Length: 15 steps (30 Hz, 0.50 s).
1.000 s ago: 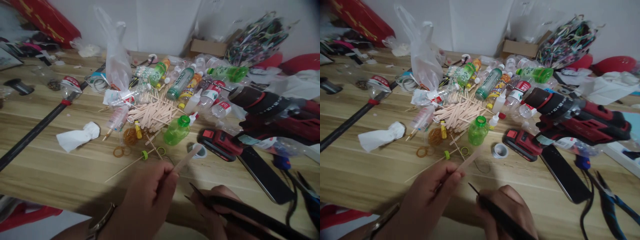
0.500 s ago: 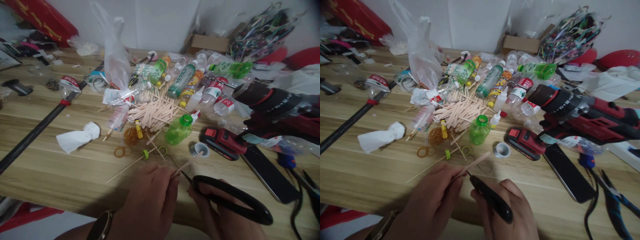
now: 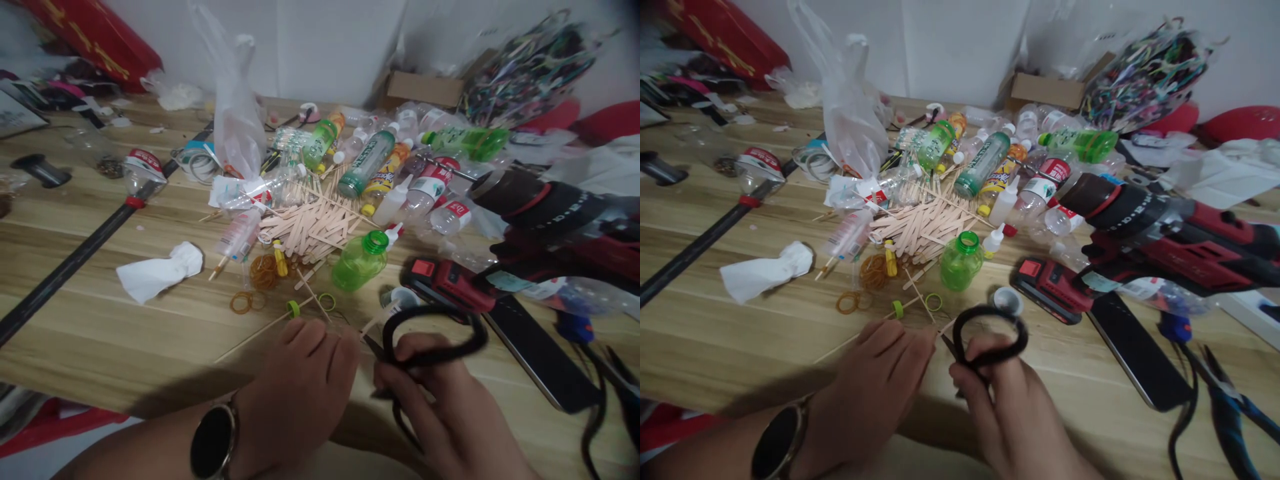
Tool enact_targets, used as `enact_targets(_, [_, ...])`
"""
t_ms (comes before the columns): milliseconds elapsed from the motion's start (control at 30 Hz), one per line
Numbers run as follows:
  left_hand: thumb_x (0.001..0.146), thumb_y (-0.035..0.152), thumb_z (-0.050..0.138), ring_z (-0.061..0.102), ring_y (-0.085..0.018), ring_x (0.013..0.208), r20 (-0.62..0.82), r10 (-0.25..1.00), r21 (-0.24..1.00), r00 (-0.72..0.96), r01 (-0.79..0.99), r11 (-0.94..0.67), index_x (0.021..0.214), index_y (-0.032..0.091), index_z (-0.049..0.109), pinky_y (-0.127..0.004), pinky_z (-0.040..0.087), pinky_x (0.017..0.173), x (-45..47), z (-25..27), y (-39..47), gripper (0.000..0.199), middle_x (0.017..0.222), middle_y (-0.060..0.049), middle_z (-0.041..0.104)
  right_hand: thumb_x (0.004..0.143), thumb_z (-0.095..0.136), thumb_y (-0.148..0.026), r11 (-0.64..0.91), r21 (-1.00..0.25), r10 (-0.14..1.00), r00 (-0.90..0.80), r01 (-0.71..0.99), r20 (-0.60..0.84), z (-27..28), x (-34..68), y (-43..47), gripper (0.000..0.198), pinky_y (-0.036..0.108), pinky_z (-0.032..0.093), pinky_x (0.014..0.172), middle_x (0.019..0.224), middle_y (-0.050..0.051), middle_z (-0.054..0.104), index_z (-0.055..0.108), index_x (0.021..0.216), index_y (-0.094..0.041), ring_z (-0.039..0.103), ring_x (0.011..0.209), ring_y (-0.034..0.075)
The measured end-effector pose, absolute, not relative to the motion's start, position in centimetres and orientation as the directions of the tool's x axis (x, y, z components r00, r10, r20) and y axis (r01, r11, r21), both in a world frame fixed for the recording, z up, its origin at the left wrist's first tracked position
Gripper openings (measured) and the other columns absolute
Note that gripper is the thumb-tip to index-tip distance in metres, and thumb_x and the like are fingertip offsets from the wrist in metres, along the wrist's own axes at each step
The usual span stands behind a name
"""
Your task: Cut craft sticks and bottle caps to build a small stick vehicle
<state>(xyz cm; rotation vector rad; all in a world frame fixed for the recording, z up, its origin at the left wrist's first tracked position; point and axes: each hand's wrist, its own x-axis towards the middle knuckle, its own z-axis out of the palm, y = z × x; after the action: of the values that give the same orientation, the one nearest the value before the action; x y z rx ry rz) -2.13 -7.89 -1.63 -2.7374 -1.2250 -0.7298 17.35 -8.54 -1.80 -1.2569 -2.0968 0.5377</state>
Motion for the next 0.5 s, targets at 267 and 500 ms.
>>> enact_targets(267, [0.080,0.000,0.046,0.060,-0.021,0.065,0.317,0.827,0.278,0.464,0.789,-0.548,0.090,0.018,0.054,-0.035,0.047,0.060,-1.1,-1.2,-8.4,0.022,0.074,-0.003,0.065,0.106,0.022,-0.007,0.785,-0.014,0.521,-0.648,0.619,0.555,-1.6,17.7,-6.7,0.031,0.028,0.042,0.058,0.071,0.003,0.069,0.051,0.099,-0.017,0.062,0.056,0.014])
enact_targets(500, [0.095,0.004,0.032,0.058,-0.022,0.064,0.452,0.616,0.016,0.645,0.685,-0.729,0.114,0.004,0.052,-0.035,0.045,0.058,-2.2,-2.4,-7.8,0.028,0.075,-0.006,0.065,0.106,0.039,-0.019,0.367,-0.795,0.917,-0.331,0.483,0.222,-3.0,17.3,-8.6,0.009,0.018,0.046,0.045,0.067,-0.007,0.062,0.036,0.102,-0.027,0.060,0.050,0.012])
